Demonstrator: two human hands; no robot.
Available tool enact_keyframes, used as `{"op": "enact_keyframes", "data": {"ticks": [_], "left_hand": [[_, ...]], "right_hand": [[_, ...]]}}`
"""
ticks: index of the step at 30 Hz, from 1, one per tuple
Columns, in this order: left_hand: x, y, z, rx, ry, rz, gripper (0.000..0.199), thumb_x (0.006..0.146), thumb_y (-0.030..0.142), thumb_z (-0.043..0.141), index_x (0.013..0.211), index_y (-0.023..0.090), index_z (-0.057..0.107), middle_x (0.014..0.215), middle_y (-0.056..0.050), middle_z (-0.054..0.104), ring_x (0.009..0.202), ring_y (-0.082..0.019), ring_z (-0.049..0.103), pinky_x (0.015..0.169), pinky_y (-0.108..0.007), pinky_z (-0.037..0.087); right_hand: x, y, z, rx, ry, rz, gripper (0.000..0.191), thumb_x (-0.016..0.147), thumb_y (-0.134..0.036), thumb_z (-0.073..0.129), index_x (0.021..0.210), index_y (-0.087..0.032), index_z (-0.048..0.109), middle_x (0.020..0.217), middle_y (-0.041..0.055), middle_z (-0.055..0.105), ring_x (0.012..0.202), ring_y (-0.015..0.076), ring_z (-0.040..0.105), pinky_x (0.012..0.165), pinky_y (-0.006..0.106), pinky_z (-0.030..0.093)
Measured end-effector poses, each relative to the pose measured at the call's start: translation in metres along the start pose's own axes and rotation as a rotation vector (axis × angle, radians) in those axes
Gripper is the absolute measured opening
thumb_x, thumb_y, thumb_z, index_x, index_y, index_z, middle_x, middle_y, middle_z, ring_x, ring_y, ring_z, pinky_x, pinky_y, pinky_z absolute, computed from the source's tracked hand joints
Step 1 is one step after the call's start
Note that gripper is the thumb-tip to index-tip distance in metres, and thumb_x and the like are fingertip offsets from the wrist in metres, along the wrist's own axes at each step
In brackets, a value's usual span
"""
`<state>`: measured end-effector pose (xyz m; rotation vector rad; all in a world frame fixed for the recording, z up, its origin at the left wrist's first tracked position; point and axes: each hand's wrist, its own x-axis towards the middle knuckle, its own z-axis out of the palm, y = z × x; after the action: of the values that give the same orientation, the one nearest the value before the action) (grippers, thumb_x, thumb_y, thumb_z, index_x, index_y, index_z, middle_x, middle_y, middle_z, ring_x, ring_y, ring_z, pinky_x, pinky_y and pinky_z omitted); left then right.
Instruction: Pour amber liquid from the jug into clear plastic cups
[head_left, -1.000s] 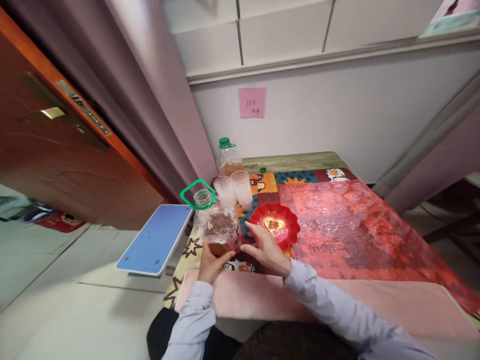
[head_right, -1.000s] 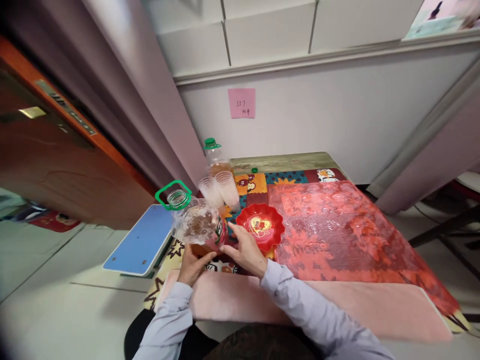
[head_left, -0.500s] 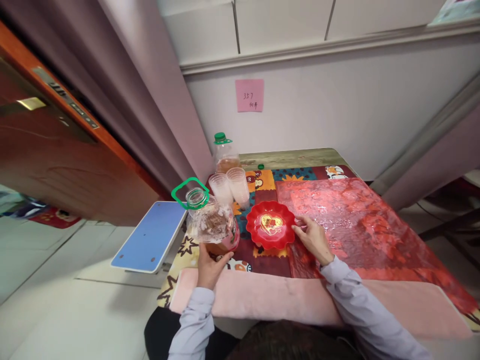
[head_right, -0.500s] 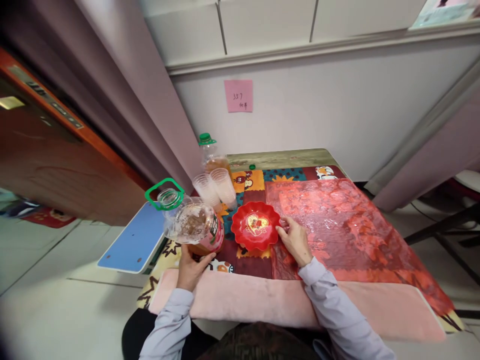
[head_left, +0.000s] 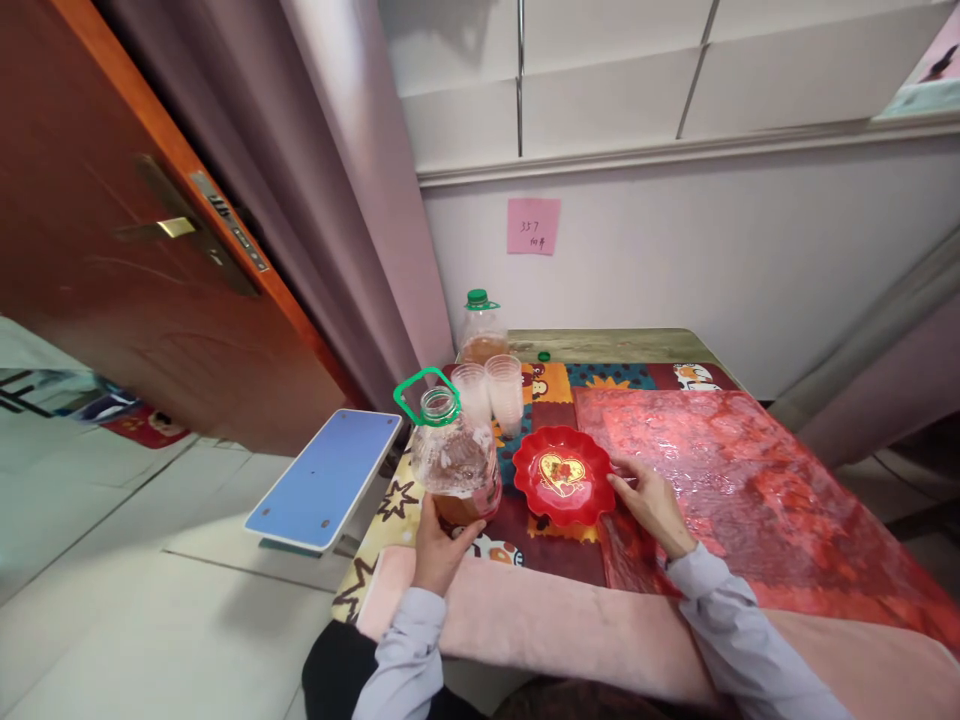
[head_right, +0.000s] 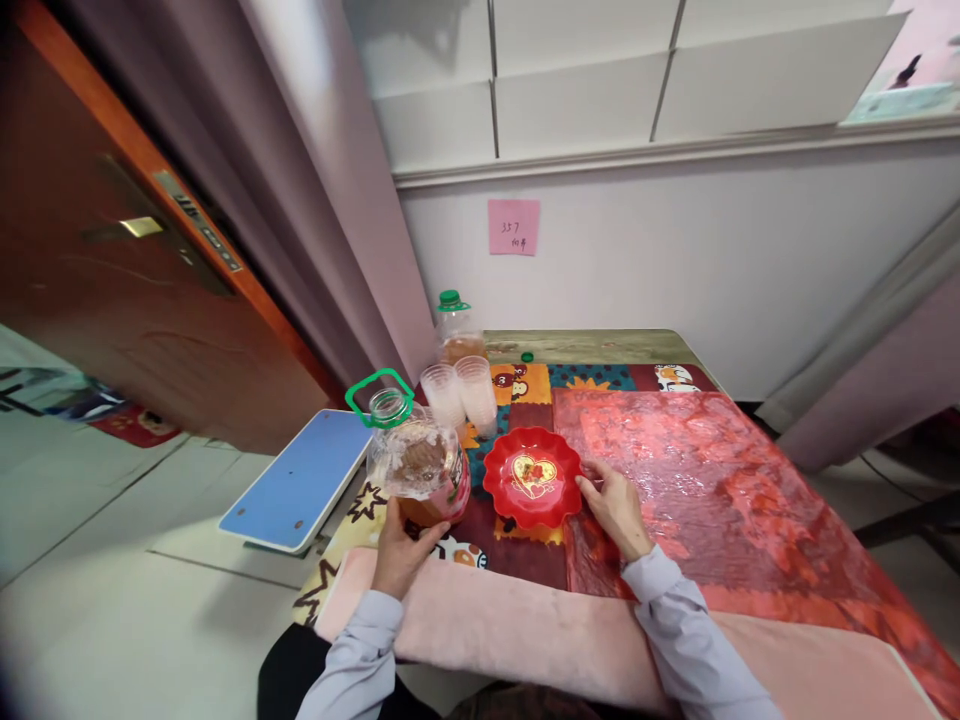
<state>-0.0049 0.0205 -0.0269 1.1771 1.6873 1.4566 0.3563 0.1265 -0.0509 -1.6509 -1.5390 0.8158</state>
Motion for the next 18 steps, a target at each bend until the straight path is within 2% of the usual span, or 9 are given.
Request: {"op": "enact_keyframes", "data": {"ticks": [11,14,18], "left_hand": [[-0.002,-0.005,0.001,-0.009,0.006,0.015,0.071,0.065,0.046,0.094,0.122,0.022,0.058,0.116,-0.010,0.075,0.109,-0.029,0.075,0.092,-0.042,0.062],[-0.001,-0.003,0.001,-0.016,0.012,0.015,0.070,0.065,0.048,0.094,0.120,0.023,0.059,0.115,-0.010,0.076,0.107,-0.029,0.076,0.093,-0.043,0.062],[0.003,-0.003,0.001,-0.013,0.023,0.006,0.073,0.062,0.050,0.094,0.119,0.022,0.060,0.114,-0.010,0.076,0.106,-0.030,0.076,0.095,-0.045,0.062]], "right_hand": [[-0.005,-0.009,-0.001,-0.053,0.026,-0.006,0.053,0.083,-0.055,0.063,0.119,-0.019,0.076,0.098,0.0113,0.083,0.086,0.0296,0.080,0.079,0.042,0.060],[-0.011,-0.016,-0.010,-0.050,0.072,-0.023,0.053,0.084,-0.057,0.062,0.120,-0.021,0.077,0.103,0.0109,0.083,0.089,0.0296,0.080,0.082,0.042,0.059],[-0.023,-0.028,-0.028,-0.014,0.106,-0.043,0.054,0.084,-0.061,0.062,0.117,-0.021,0.078,0.104,0.0117,0.083,0.087,0.0292,0.079,0.080,0.041,0.058]]}}
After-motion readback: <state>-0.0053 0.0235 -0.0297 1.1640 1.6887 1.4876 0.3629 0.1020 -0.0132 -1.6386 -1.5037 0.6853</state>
